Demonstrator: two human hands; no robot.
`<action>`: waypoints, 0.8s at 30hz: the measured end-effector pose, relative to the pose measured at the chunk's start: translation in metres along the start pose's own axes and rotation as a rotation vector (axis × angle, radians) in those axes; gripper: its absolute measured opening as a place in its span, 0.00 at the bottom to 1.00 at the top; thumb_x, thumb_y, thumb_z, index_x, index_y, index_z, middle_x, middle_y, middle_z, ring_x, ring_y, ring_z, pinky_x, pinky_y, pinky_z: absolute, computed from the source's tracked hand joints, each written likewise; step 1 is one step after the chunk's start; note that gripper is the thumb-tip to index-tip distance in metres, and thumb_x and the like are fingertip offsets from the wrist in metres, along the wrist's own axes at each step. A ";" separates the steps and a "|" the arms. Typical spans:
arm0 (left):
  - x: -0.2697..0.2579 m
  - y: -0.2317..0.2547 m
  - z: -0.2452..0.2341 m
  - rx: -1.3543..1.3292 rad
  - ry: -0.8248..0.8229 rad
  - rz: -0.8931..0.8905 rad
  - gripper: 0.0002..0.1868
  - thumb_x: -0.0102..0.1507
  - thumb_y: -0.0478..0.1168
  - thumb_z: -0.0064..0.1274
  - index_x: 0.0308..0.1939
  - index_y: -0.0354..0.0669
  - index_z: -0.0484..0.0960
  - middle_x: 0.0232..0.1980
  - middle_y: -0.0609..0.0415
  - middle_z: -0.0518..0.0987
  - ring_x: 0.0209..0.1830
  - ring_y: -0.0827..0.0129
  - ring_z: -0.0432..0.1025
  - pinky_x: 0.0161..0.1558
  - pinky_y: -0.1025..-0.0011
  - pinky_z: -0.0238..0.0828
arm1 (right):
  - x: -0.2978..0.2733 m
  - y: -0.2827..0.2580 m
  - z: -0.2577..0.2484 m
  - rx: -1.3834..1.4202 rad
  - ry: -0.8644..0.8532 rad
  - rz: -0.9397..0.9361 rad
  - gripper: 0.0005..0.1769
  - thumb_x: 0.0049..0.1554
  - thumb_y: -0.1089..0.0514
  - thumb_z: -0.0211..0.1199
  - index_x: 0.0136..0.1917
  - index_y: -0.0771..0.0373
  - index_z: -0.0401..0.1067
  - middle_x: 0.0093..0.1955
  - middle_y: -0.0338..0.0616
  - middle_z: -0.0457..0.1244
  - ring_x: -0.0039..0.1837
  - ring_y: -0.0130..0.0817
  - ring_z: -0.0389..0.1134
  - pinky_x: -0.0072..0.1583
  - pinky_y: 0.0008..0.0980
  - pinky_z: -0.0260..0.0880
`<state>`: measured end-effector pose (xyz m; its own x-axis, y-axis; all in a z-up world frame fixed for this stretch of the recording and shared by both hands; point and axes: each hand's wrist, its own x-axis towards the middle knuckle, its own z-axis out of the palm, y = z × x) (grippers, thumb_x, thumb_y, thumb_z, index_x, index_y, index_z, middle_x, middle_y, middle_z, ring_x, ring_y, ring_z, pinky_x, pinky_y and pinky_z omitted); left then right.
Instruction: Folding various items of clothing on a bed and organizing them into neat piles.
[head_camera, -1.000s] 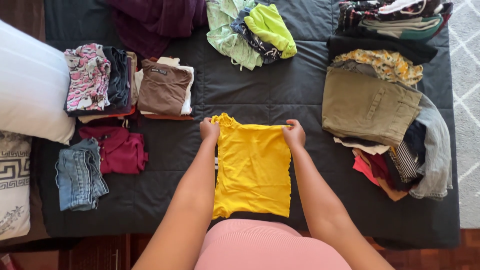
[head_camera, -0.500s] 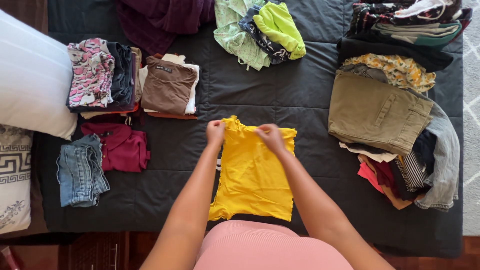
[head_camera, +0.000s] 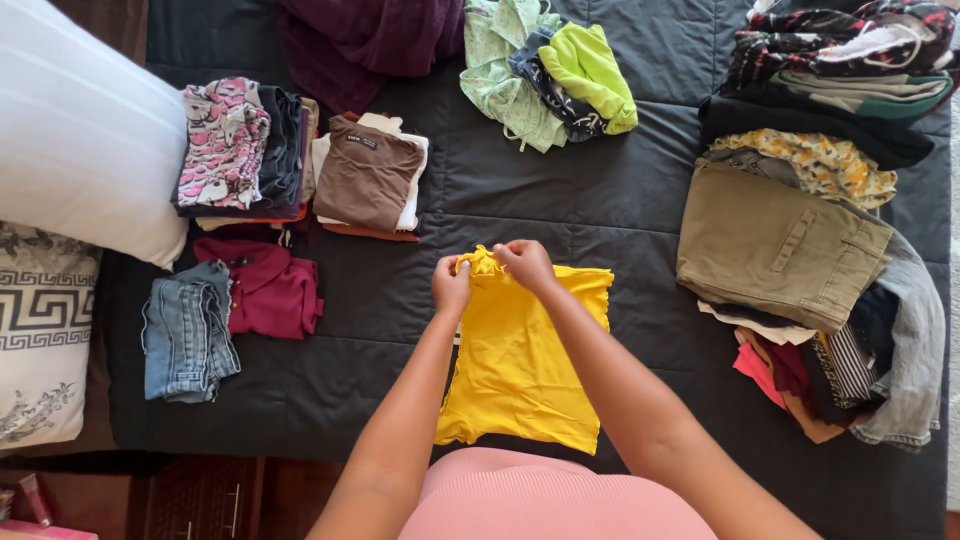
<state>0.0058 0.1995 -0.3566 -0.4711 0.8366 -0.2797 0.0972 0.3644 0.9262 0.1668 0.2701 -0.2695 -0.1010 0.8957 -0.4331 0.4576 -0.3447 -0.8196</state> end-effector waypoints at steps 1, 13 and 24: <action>-0.005 0.018 -0.003 -0.002 0.000 0.001 0.08 0.65 0.38 0.58 0.44 0.37 0.81 0.35 0.55 0.82 0.31 0.74 0.73 0.36 0.72 0.72 | 0.002 -0.004 0.001 -0.001 0.001 -0.001 0.21 0.59 0.44 0.63 0.45 0.65 0.83 0.36 0.38 0.71 0.37 0.25 0.71 0.41 0.23 0.66; -0.008 0.021 0.001 0.248 0.128 0.193 0.09 0.67 0.41 0.56 0.39 0.38 0.80 0.38 0.47 0.81 0.37 0.57 0.75 0.39 0.65 0.72 | 0.009 0.010 0.012 0.103 -0.242 0.130 0.20 0.55 0.45 0.71 0.44 0.66 0.80 0.38 0.39 0.73 0.38 0.23 0.72 0.38 0.24 0.69; 0.021 -0.012 0.004 -0.995 -0.156 -0.577 0.15 0.72 0.45 0.37 0.52 0.42 0.77 0.47 0.53 0.82 0.41 0.65 0.76 0.44 0.67 0.73 | 0.054 0.021 0.022 0.299 -0.169 0.132 0.21 0.67 0.48 0.62 0.58 0.71 0.75 0.48 0.52 0.69 0.44 0.33 0.71 0.47 0.30 0.74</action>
<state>-0.0014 0.2143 -0.3742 -0.1005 0.7174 -0.6893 -0.8617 0.2836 0.4207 0.1515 0.3046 -0.3183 -0.2144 0.7877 -0.5776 0.2009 -0.5431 -0.8153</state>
